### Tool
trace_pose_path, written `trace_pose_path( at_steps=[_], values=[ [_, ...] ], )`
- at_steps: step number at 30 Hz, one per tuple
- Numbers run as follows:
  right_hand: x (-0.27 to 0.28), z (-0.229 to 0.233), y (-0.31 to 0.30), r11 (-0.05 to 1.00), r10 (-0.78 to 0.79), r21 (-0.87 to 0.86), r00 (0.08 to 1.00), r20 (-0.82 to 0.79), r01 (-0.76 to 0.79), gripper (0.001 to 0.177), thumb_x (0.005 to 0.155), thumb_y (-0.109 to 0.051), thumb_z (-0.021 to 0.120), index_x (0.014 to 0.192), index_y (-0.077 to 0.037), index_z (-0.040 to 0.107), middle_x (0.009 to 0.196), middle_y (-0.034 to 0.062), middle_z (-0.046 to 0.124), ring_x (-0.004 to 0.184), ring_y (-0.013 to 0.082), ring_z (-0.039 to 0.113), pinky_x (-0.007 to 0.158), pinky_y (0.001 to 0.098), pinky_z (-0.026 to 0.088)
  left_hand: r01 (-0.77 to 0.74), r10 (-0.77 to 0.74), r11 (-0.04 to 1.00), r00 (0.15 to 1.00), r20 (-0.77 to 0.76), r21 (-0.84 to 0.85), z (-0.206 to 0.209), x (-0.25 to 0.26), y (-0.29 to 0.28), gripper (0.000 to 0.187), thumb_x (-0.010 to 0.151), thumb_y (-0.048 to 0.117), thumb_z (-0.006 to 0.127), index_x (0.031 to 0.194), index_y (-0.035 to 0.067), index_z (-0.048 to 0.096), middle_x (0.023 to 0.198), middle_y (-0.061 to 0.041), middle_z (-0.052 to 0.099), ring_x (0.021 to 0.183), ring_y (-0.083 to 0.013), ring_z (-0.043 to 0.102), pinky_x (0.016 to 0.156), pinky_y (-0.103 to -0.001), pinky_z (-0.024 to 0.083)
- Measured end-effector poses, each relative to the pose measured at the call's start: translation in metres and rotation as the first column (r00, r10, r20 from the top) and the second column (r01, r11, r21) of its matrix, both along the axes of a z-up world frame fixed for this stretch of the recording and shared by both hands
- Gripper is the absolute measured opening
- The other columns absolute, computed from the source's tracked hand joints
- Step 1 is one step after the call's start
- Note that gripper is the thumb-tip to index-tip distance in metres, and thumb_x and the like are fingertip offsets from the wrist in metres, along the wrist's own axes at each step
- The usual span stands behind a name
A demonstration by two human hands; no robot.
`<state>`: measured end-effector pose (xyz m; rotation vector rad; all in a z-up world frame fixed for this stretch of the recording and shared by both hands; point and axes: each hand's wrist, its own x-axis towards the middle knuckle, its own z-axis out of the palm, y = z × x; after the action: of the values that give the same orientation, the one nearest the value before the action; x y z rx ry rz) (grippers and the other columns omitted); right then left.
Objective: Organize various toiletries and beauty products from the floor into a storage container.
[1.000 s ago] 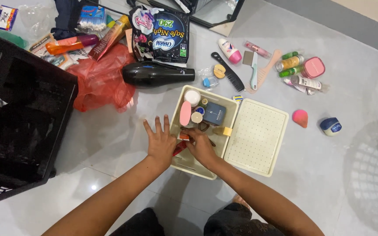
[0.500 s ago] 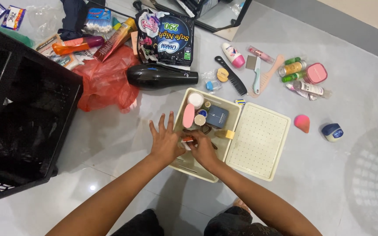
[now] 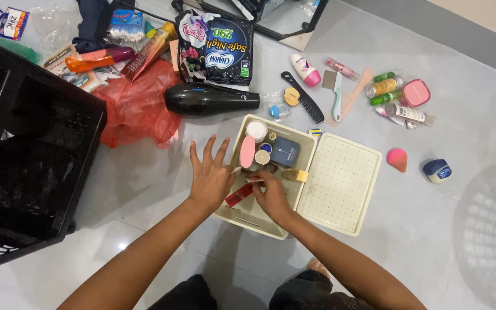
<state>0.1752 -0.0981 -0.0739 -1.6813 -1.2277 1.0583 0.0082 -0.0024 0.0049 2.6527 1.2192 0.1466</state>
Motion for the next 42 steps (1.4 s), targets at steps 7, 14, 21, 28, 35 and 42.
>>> trace_pose_path(
  at_steps=[7, 14, 21, 28, 35, 42],
  values=[
    [-0.006, 0.002, 0.004, 0.989, 0.093, 0.111, 0.993, 0.069, -0.100, 0.038, 0.083, 0.009, 0.065, 0.120, 0.004, 0.066, 0.115, 0.0188, 0.073, 0.101, 0.0300, 0.074, 0.088, 0.0376, 0.059, 0.021, -0.020, 0.994, 1.000, -0.009, 0.111, -0.020, 0.006, -0.002, 0.024, 0.080, 0.026, 0.075, 0.100, 0.015, 0.082, 0.152, -0.013, 0.050, 0.148, -0.0404, 0.027, 0.114, -0.076, 0.009],
    [-0.008, 0.014, 0.010, 0.998, 0.042, -0.039, 0.998, 0.046, -0.040, 0.040, 0.085, 0.003, 0.065, 0.126, 0.001, 0.065, 0.114, 0.0174, 0.074, 0.093, 0.0291, 0.075, 0.085, 0.0377, 0.059, -0.002, 0.004, 1.000, 0.998, -0.060, 0.029, 0.008, 0.009, 0.000, 0.032, 0.079, 0.037, 0.077, 0.099, 0.012, 0.080, 0.152, -0.013, 0.049, 0.149, -0.0386, 0.026, 0.116, -0.074, 0.008],
    [-0.005, 0.013, 0.007, 0.999, 0.055, 0.001, 0.998, 0.037, -0.055, 0.039, 0.088, 0.003, 0.065, 0.127, 0.002, 0.064, 0.120, 0.0181, 0.072, 0.098, 0.0292, 0.075, 0.086, 0.0372, 0.060, 0.013, -0.013, 0.999, 1.000, -0.013, 0.029, 0.003, -0.003, -0.004, 0.028, 0.076, 0.028, 0.079, 0.099, 0.012, 0.079, 0.154, -0.013, 0.045, 0.148, -0.0382, 0.027, 0.116, -0.074, 0.009],
    [-0.001, 0.008, 0.005, 0.997, 0.040, 0.068, 0.999, -0.028, -0.038, 0.040, 0.088, 0.005, 0.061, 0.128, 0.003, 0.063, 0.119, 0.0184, 0.073, 0.101, 0.0281, 0.076, 0.087, 0.0354, 0.062, -0.010, 0.011, 1.000, 0.998, 0.066, -0.026, 0.020, -0.008, -0.006, 0.036, 0.076, 0.020, 0.075, 0.110, 0.013, 0.074, 0.152, -0.015, 0.046, 0.146, -0.0380, 0.031, 0.114, -0.074, 0.012],
    [0.007, 0.052, -0.022, 0.996, -0.081, -0.038, 0.997, -0.004, 0.081, 0.031, 0.093, -0.001, 0.063, 0.124, 0.003, 0.065, 0.106, 0.0177, 0.076, 0.089, 0.0210, 0.078, 0.076, 0.0331, 0.064, -0.159, 0.195, 0.976, 0.940, 0.279, -0.145, 0.054, -0.019, -0.015, 0.031, 0.084, 0.018, 0.070, 0.113, 0.011, 0.074, 0.144, -0.012, 0.056, 0.138, -0.0343, 0.043, 0.114, -0.062, 0.023],
    [0.042, 0.121, -0.036, 0.967, -0.248, 0.087, 0.960, 0.132, 0.238, 0.022, 0.092, -0.004, 0.067, 0.113, -0.001, 0.072, 0.102, 0.0107, 0.077, 0.080, 0.0148, 0.074, 0.076, 0.0291, 0.062, 0.047, 0.038, 0.989, 0.839, 0.543, -0.141, 0.093, 0.019, 0.002, 0.029, 0.084, 0.015, 0.068, 0.112, 0.009, 0.073, 0.135, -0.008, 0.063, 0.127, -0.0323, 0.053, 0.107, -0.048, 0.036]
  ],
)
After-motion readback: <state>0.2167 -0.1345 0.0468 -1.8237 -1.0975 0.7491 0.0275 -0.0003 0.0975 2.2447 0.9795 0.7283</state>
